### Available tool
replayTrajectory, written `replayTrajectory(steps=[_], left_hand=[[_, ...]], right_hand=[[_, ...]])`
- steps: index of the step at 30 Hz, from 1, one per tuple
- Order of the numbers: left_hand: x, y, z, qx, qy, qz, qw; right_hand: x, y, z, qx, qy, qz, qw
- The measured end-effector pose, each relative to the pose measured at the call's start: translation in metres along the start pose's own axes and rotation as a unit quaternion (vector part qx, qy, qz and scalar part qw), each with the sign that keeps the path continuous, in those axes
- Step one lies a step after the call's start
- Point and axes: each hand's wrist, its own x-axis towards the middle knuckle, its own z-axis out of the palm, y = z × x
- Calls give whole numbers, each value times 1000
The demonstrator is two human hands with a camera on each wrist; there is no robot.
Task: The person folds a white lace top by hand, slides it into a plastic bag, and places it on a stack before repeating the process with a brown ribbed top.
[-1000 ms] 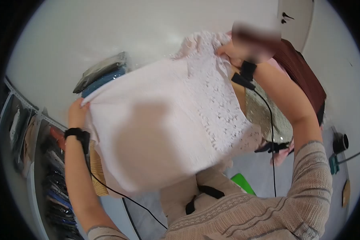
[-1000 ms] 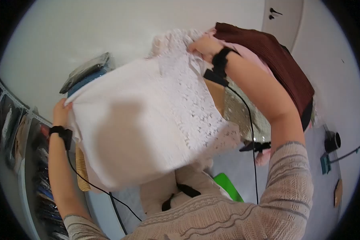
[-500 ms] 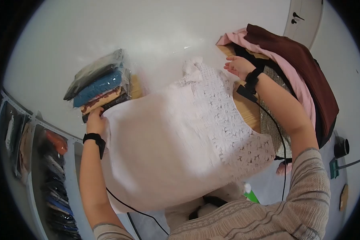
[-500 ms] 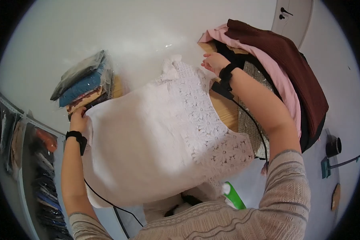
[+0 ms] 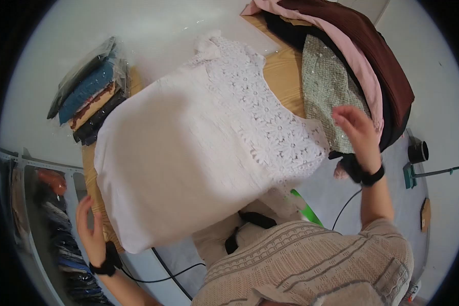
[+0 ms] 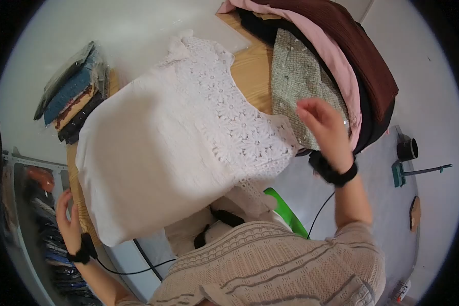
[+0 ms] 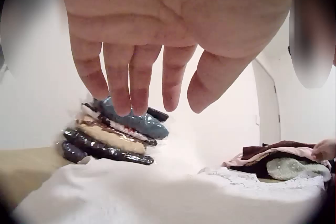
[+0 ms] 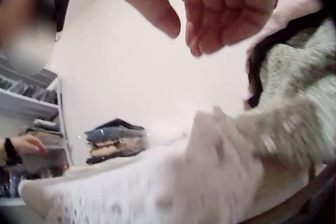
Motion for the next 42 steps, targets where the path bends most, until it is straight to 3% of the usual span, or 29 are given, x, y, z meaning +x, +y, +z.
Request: replayTrajectory(steps=[3,5,6,7,9,10,13,16,18,21,23,25,26,27,29,30,32,36,39,40,41,42], left_hand=[[-62,-19,11,-35,32,-80,996],[-96,-19,31,-65,48,-113,990],[-112,-20,41,-91,69,-142,983],[-129,-28,50,-93,70,-140,983],[-153,-47,75,-195,144,-163,956],[-159,-40,83,-215,166,-179,946],[-164,-13,95,-166,241,-212,932],[-159,-4,94,-87,275,-311,906],[-163,-18,97,-54,231,-248,939],[-162,-16,93,-60,207,-258,942],[-164,-10,98,-56,234,-273,932],[-168,-14,106,-237,308,-332,859],[-173,-19,111,-222,318,-344,855],[-179,-28,117,-222,318,-349,853],[-193,-43,128,-345,197,-345,851],[-194,-40,132,-344,192,-351,850],[-191,-31,143,-478,141,-299,814],[-198,-41,169,-551,97,-296,774],[-197,-46,179,-559,37,-280,779],[-197,-47,181,-550,24,-286,784],[-197,-48,183,-555,12,-281,782],[-196,-48,183,-539,2,-332,774]], right_hand=[[-47,49,17,-74,162,11,984],[-58,74,38,25,184,21,982],[-61,68,47,-11,156,39,987],[-65,81,53,63,141,54,986],[-71,90,63,23,163,14,986],[-73,90,65,76,159,27,984],[-76,72,75,199,151,62,966],[-74,67,73,197,97,36,975],[-70,70,62,182,55,15,982],[-55,50,47,214,95,12,972],[-42,44,31,310,110,3,944],[-34,52,16,326,121,29,937],[-33,56,14,324,118,30,938],[-33,63,13,330,111,54,936],[-31,81,9,330,102,87,934],[-30,89,8,312,104,86,940],[-31,97,6,290,107,87,947],[-37,84,12,280,96,108,949],[-46,76,14,232,107,133,958],[-48,71,10,159,105,198,962],[-51,75,11,200,87,176,960],[-52,78,10,210,73,177,959]])
